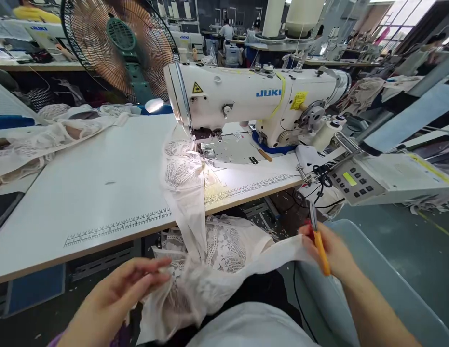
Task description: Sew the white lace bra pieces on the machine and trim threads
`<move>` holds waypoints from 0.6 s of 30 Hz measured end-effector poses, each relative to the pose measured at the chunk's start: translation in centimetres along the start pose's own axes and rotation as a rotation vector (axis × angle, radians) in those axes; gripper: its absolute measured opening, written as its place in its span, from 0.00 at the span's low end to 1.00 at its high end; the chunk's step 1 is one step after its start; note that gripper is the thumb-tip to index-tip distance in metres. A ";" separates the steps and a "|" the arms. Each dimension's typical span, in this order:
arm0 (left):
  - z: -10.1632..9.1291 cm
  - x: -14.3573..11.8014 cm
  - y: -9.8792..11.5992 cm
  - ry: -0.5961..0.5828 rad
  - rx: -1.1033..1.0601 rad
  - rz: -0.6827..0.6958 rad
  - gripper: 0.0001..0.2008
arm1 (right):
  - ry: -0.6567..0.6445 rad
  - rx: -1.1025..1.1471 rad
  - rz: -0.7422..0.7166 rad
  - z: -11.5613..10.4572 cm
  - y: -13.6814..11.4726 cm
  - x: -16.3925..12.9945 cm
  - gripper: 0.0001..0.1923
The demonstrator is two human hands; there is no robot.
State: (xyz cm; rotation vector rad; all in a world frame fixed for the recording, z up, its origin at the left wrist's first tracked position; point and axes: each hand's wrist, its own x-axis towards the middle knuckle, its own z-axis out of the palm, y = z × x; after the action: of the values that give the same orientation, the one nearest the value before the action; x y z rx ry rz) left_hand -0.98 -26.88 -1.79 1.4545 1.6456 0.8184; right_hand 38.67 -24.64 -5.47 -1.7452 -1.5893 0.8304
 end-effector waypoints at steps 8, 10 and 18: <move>0.7 11.5 4.7 0.054 0.673 0.360 0.20 | 0.071 0.019 0.052 1.2 0.4 -0.2 0.10; 0.3 13.9 5.1 -0.003 0.901 0.445 0.21 | -0.054 0.347 -0.004 3.4 -1.7 -0.2 0.10; -0.4 11.7 3.2 -0.140 0.997 0.462 0.17 | -0.365 0.922 -0.363 4.7 -10.9 0.4 0.22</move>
State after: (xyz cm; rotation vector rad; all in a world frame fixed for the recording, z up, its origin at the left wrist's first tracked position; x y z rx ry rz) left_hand -0.26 -14.83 -0.41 2.5668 1.6974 0.0440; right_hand 28.39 -23.22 0.30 -0.6605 -1.3272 1.4390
